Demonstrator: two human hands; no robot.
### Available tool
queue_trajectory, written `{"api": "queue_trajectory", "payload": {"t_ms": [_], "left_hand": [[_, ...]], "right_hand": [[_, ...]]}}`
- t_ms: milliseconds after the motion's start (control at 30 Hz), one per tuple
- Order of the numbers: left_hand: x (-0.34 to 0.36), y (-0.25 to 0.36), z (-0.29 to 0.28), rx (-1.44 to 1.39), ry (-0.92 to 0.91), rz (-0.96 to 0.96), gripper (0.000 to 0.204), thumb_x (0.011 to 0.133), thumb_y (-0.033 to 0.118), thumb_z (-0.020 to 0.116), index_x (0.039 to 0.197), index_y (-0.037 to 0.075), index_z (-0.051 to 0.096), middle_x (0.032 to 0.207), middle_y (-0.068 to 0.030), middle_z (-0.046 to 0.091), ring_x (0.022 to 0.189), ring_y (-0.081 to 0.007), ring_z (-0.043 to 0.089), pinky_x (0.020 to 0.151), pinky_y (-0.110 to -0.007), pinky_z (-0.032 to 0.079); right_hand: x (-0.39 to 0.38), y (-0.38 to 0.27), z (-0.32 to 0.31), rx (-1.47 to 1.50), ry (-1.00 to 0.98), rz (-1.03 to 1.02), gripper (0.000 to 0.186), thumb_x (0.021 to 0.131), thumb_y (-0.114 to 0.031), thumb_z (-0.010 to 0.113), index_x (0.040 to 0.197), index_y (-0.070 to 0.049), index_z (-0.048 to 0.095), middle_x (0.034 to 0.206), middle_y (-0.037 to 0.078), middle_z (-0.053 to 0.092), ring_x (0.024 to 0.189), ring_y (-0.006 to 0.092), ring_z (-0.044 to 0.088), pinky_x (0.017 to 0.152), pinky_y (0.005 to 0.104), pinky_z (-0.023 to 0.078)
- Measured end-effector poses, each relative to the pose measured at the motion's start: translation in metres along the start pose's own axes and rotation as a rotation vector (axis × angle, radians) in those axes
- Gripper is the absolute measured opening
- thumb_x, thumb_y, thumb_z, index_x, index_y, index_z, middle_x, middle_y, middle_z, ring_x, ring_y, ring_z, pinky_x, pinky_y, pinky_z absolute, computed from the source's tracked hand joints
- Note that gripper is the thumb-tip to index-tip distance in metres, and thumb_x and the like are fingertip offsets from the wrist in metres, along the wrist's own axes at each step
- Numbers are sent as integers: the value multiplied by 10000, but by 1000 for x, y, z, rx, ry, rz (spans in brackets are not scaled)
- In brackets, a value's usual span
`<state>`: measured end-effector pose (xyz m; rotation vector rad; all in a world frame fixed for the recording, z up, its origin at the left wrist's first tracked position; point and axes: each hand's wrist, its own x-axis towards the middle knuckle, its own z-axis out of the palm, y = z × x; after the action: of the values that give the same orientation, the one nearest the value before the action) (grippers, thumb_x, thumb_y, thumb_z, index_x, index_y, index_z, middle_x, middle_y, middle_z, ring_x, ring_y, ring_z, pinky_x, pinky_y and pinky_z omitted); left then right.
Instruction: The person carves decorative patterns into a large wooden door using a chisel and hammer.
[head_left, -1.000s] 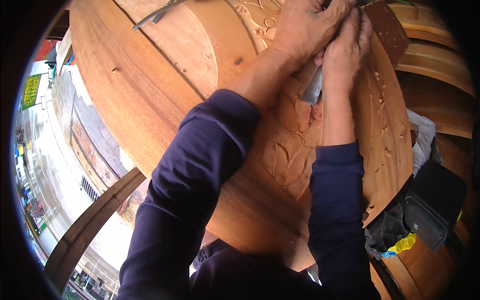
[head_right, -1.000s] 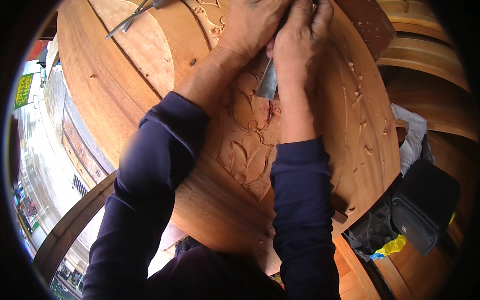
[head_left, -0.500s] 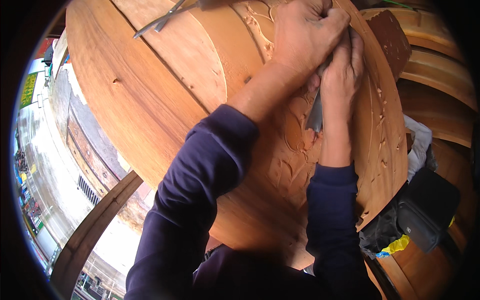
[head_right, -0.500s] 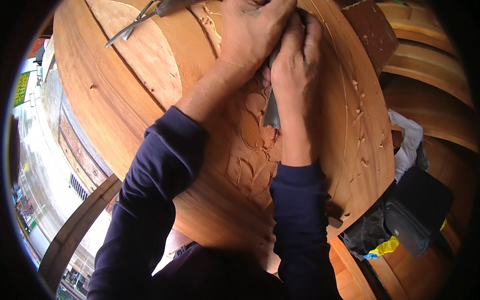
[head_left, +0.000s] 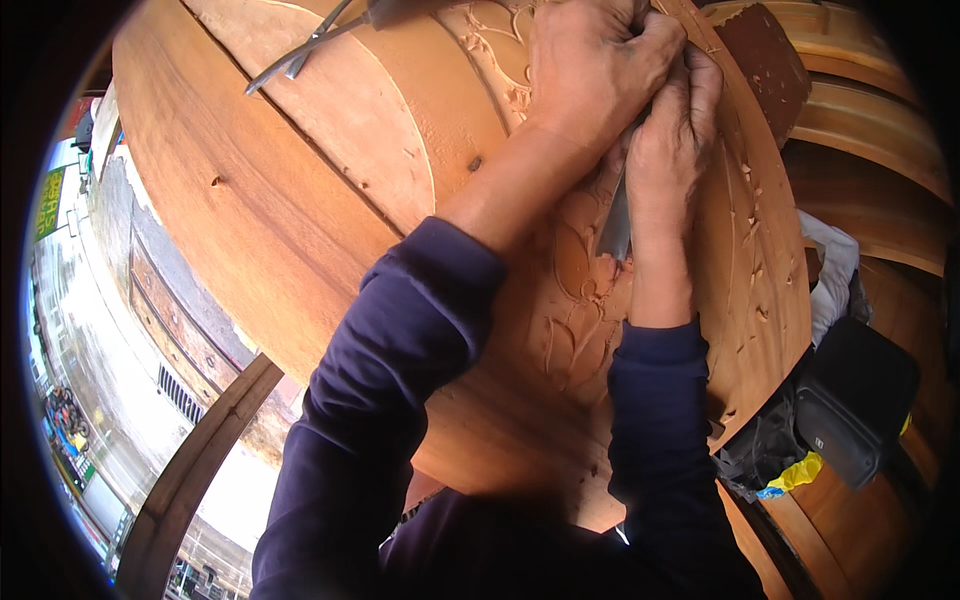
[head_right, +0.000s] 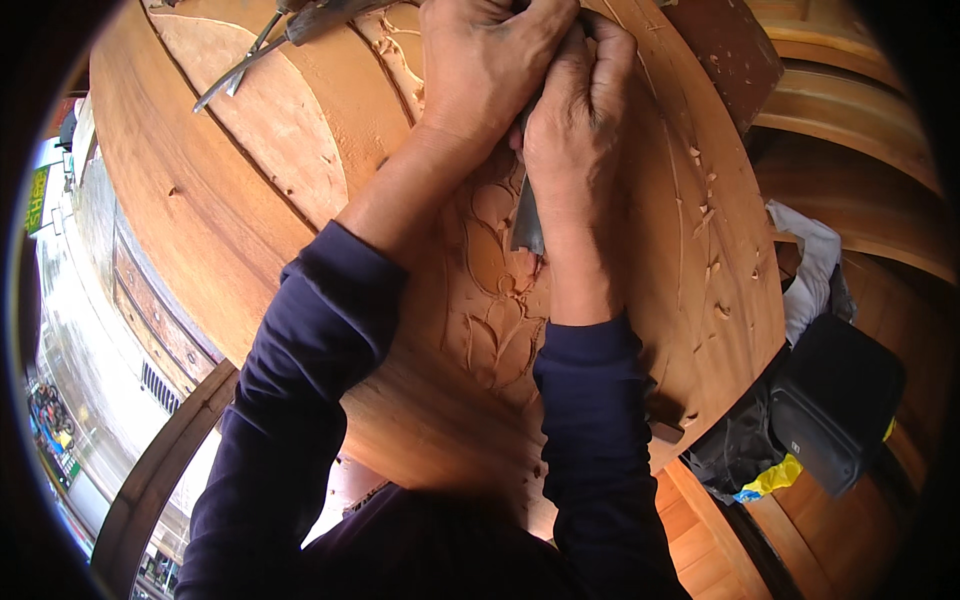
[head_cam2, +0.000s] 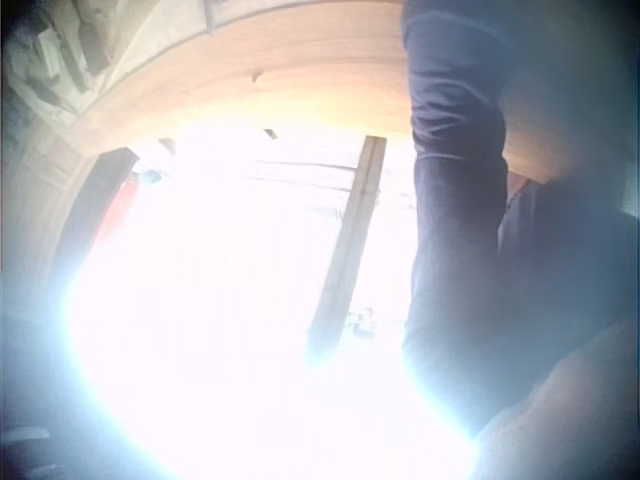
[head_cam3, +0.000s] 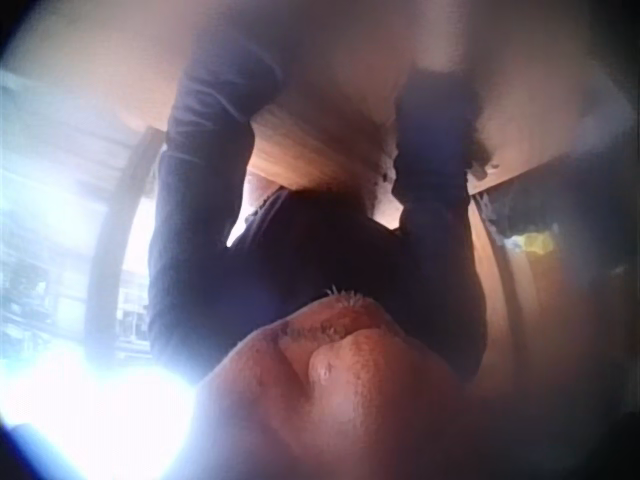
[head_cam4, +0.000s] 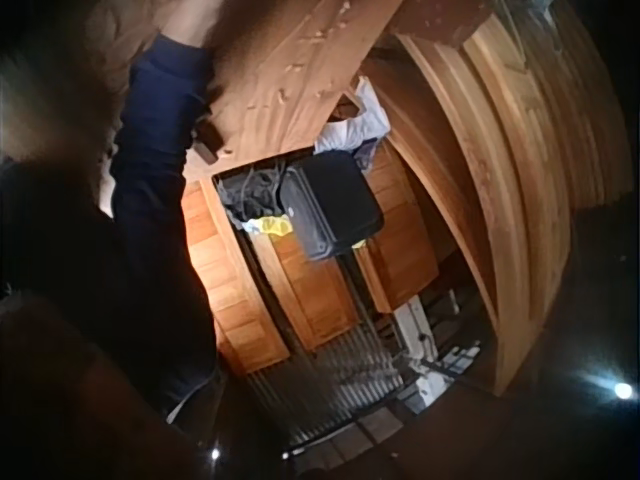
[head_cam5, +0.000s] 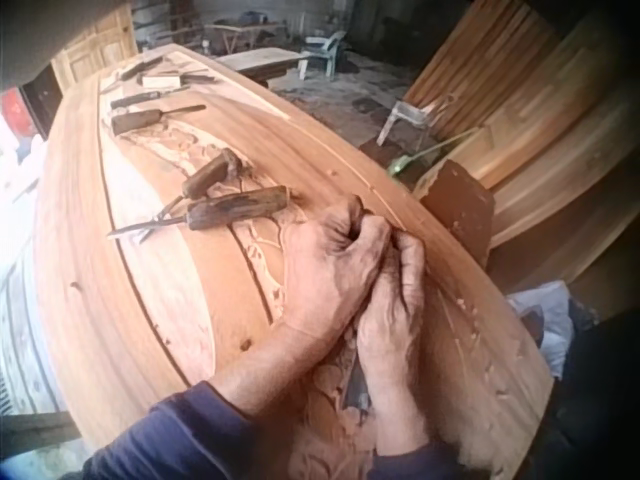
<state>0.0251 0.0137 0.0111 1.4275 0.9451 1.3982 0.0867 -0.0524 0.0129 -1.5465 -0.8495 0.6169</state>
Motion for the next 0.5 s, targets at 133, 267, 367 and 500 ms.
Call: {"api": "queue_trajectory", "payload": {"t_ms": [133, 267, 367, 500], "left_hand": [[3, -3, -3, 40, -34, 85, 281, 949, 179, 653, 753, -12, 588, 610, -237, 537, 503, -263, 577, 526, -411, 463], [-2, 5, -3, 29, -52, 32, 318, 1001, 261, 633, 806, 11, 620, 602, -228, 573, 563, -366, 646, 536, -438, 484], [-7, 13, 0, -5, -112, -13, 339, 1048, 336, 589, 963, 11, 638, 761, -244, 662, 693, -397, 692, 617, -437, 529], [-1, -9, 8, -155, -165, 171, 353, 1079, 333, 538, 1151, 5, 645, 1012, -259, 694, 922, -360, 710, 793, -395, 547]], "right_hand": [[2, 5, -2, 25, -50, -17, 347, 1096, -378, 447, 1267, -100, 565, 896, 53, 622, 726, 113, 582, 581, 270, 458], [12, 22, -26, 648, -276, 139, 407, 1093, -403, 419, 1250, -60, 575, 906, 68, 637, 453, 134, 470, 396, 279, 371], [22, 13, -33, 562, -42, 227, 408, 1085, -459, 438, 1199, -93, 579, 980, 71, 654, 433, 138, 444, 367, 294, 351], [20, 13, -15, 40, 123, -187, 357, 1094, -382, 474, 1232, -76, 596, 1072, 73, 656, 763, 145, 562, 675, 286, 446]]}}
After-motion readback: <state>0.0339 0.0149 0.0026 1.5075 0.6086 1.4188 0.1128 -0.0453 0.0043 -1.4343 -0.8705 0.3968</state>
